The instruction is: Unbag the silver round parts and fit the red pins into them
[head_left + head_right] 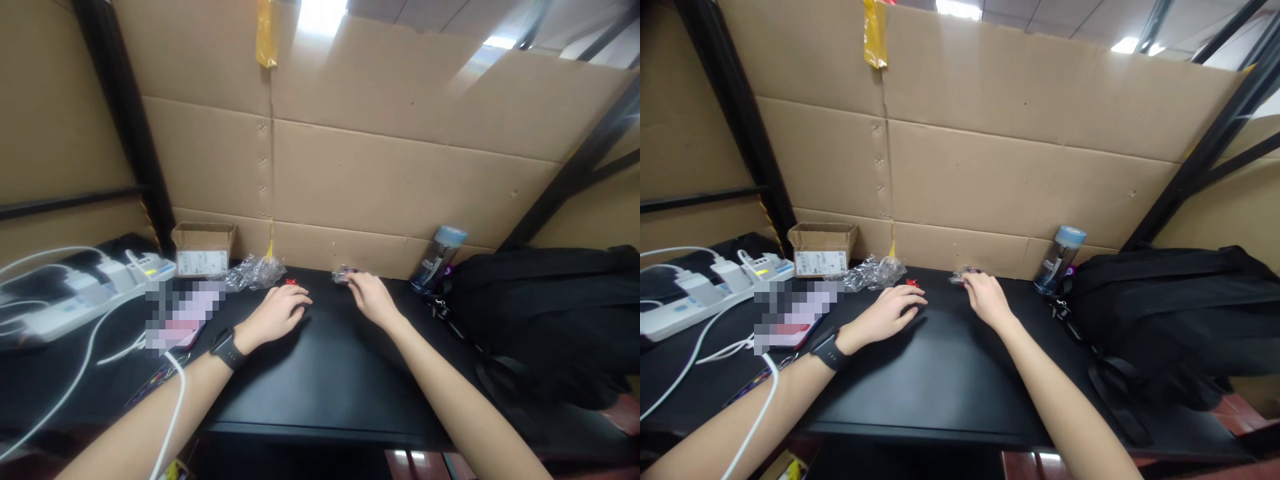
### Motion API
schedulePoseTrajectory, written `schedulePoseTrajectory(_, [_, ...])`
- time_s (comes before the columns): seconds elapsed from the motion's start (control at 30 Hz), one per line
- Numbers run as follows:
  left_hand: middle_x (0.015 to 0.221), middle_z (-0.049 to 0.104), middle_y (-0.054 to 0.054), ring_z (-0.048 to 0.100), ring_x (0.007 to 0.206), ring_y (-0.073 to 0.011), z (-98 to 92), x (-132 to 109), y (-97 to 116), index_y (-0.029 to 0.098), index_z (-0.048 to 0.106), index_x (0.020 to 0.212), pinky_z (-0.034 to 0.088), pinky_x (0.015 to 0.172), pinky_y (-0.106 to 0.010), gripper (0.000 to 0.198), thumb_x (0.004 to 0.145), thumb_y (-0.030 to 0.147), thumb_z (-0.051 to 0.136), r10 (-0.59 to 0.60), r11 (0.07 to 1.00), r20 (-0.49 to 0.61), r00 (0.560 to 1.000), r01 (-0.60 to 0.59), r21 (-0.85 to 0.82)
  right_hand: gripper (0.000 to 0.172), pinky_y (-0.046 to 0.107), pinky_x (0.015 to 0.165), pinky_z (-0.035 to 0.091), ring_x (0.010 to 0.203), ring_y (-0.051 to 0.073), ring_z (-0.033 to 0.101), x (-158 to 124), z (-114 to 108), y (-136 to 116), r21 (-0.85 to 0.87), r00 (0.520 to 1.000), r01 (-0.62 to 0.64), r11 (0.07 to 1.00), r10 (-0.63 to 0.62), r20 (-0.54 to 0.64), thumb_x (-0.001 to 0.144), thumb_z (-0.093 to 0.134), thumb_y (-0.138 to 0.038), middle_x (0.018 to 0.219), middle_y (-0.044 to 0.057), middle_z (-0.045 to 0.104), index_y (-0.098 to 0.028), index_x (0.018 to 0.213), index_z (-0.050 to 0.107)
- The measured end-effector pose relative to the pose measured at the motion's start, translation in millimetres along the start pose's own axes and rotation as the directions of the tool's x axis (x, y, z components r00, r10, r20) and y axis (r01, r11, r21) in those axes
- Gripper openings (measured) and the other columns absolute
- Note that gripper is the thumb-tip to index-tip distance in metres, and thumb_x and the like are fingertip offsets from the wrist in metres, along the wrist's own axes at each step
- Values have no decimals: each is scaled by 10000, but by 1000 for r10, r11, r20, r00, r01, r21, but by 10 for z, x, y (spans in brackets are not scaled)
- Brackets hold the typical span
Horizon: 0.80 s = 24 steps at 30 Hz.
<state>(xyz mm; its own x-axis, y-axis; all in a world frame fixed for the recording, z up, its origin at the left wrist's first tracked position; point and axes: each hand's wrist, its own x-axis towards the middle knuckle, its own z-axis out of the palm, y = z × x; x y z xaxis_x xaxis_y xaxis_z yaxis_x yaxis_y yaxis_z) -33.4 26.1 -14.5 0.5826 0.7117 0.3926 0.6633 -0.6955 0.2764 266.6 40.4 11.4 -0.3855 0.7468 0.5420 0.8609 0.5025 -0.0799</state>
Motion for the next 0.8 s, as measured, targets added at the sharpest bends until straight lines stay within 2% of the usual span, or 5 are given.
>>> schedulePoseTrajectory(0.13, [1451,597,-86,521,1391,-284,8,-25,-35,270,684,1268,419,1150,-489,314,1013,324,509,2,1000,35,999,-2,7,257,396,937,400,1114,279,601,332,-30,431,-116,992,-115,987,108,-65,1034,475,-212,1205,130,715,-184,1186,680])
schedulePoseTrajectory(0.23, [1521,527,-117,482,1437,-299,19,-41,-30,250,632,1354,406,1183,-484,377,1000,333,533,14,1000,111,994,-11,-26,237,430,960,362,1097,285,592,555,45,614,-163,986,-165,973,162,-31,1016,501,-207,1157,125,726,-191,1125,710])
schedulePoseTrajectory(0.53, [1618,442,-126,408,1506,-335,29,-87,-1,294,553,1478,393,1190,-537,508,975,363,556,-7,997,343,939,31,-65,261,491,999,370,1104,293,617,672,398,585,-112,978,-190,975,198,61,975,536,-196,1154,120,761,-198,1131,744])
schedulePoseTrajectory(0.63, [1639,415,-121,361,1531,-357,41,-103,-33,304,527,1508,378,1193,-572,532,981,376,555,-6,997,360,933,34,-73,281,481,1009,421,1133,289,644,663,320,641,-69,974,-203,977,209,93,949,590,-229,1210,103,757,-219,1186,740])
schedulePoseTrajectory(0.8, [1655,385,-111,349,1537,-355,46,-103,-49,308,508,1527,362,1209,-566,540,993,382,549,-3,998,385,923,27,-57,360,374,1018,476,1125,239,674,531,-30,778,-30,959,-253,967,255,125,967,479,-150,1245,137,735,-150,1235,720])
